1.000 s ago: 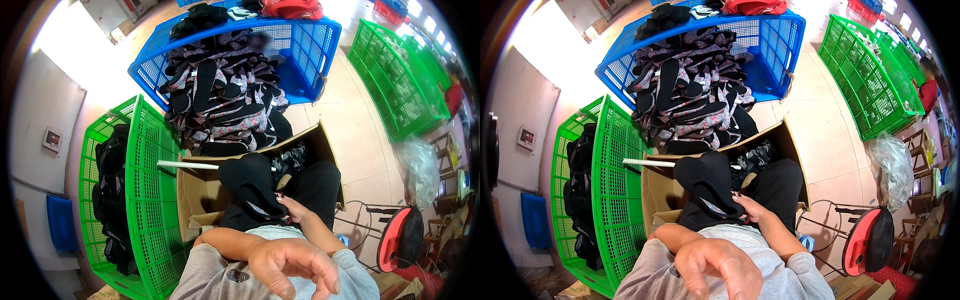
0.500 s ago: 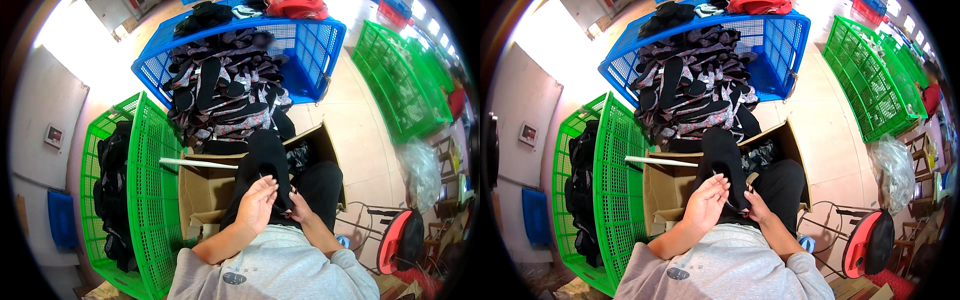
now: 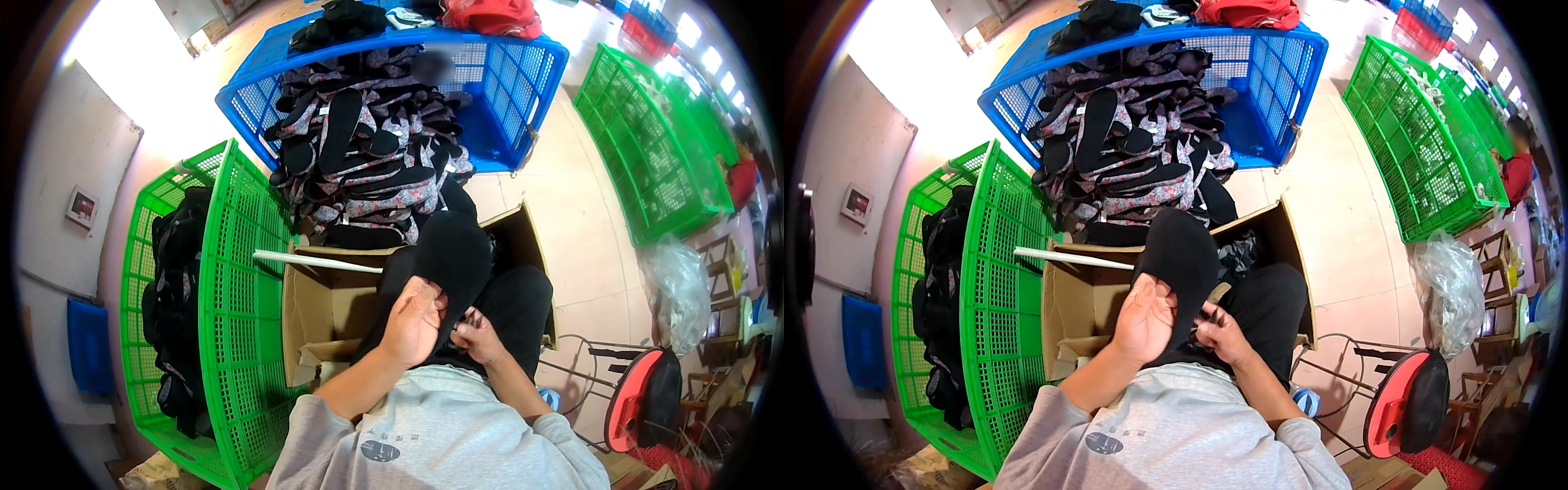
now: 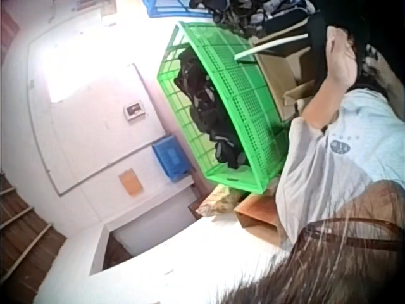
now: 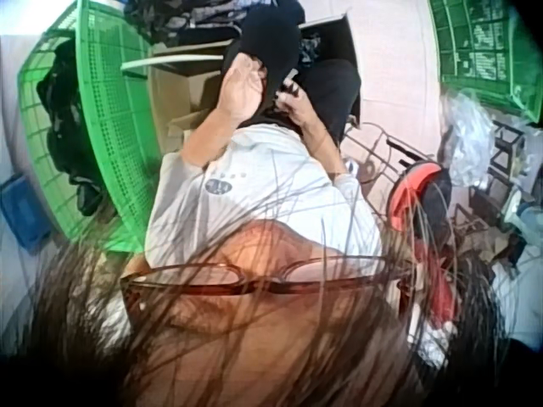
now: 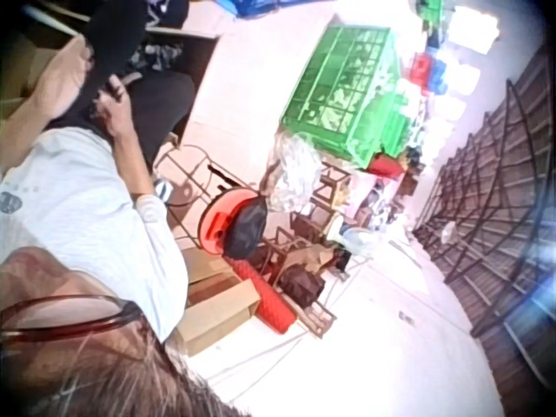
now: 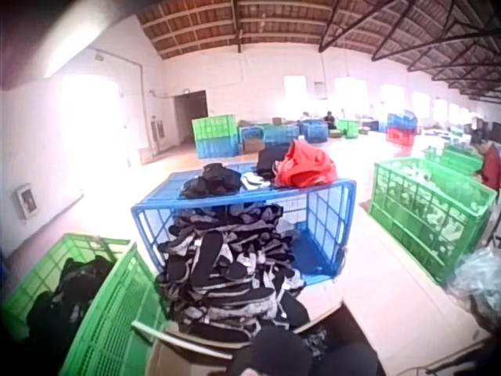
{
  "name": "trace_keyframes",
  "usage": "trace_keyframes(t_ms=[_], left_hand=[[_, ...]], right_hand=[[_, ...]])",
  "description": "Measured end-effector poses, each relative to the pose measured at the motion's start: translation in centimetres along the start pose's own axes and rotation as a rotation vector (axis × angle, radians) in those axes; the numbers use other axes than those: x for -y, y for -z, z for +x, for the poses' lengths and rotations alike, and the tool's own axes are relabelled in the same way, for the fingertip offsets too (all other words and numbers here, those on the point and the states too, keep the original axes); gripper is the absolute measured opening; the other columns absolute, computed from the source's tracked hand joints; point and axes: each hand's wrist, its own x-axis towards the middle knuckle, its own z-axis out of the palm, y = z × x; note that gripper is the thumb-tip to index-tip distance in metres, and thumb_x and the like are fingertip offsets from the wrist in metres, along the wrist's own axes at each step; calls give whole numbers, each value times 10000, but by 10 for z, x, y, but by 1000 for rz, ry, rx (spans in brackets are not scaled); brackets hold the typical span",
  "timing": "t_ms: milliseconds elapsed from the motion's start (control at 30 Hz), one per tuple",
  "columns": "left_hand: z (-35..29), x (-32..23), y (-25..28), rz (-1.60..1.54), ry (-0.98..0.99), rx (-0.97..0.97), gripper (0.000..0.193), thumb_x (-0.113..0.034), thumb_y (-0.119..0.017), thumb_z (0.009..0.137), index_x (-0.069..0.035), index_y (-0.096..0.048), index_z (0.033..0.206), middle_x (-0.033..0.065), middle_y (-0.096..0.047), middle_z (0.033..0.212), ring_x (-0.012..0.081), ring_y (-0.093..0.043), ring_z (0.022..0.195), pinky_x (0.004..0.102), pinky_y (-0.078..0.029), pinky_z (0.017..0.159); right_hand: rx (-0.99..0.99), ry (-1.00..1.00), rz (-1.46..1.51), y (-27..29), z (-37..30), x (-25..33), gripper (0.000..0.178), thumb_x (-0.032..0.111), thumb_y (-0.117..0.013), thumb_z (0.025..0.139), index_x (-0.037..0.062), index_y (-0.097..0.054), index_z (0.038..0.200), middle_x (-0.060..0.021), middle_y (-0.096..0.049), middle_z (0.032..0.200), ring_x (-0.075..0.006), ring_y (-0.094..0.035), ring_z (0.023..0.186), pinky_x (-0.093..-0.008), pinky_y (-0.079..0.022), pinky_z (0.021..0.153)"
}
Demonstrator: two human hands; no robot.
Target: The person sits on the floor and sews the upper fabric onto slipper soles by hand using a needle and thread. They pick up a slipper from a blue crate, stitch the edges, and place the finished slipper into a green crate, repeating this process for multiple units.
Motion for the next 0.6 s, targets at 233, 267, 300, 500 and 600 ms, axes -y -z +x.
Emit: trace_keyframes(t_ms=[233,267,300,500,600], left_hand=[[-14,-40,38,1393,286,247,430,-213,-692,941,-42,-352,738,-14,-370,664,79,-372,647,294,-402,588],[-17,-40,45,1414,353,270,433,-196,-702,934,-51,-349,729,-34,-359,672,68,-344,653,279,-359,570],[-20,-39,51,1433,422,289,437,-179,-711,928,-59,-347,720,-53,-349,680,56,-316,659,264,-316,552],[-27,-13,78,1006,477,51,360,-159,-705,927,-76,-432,707,-60,-378,685,66,-340,655,269,-332,572],[-28,-6,85,522,695,-117,132,-116,-699,925,-3,-632,940,-22,-564,876,100,-527,798,260,-454,715]], right_hand=[[-195,281,-24,-2,8,34,368,304,-457,1041,46,-551,1287,-104,-656,1241,-131,-628,873,-245,-445,596],[-157,315,-55,-5,11,38,338,290,-437,1051,47,-584,1235,-112,-651,1250,-178,-649,974,-293,-524,708],[-94,375,-66,-13,13,40,303,236,-462,1046,14,-612,1188,-136,-659,1244,-157,-650,918,-235,-488,599],[-112,284,-170,-15,13,12,179,134,-542,1010,2,-659,1042,-161,-666,1206,-196,-602,1114,-344,-460,1010],[-55,378,-154,-21,14,-1,180,137,-545,1009,-4,-654,1029,-167,-672,1187,-200,-601,1109,-364,-449,1023]])
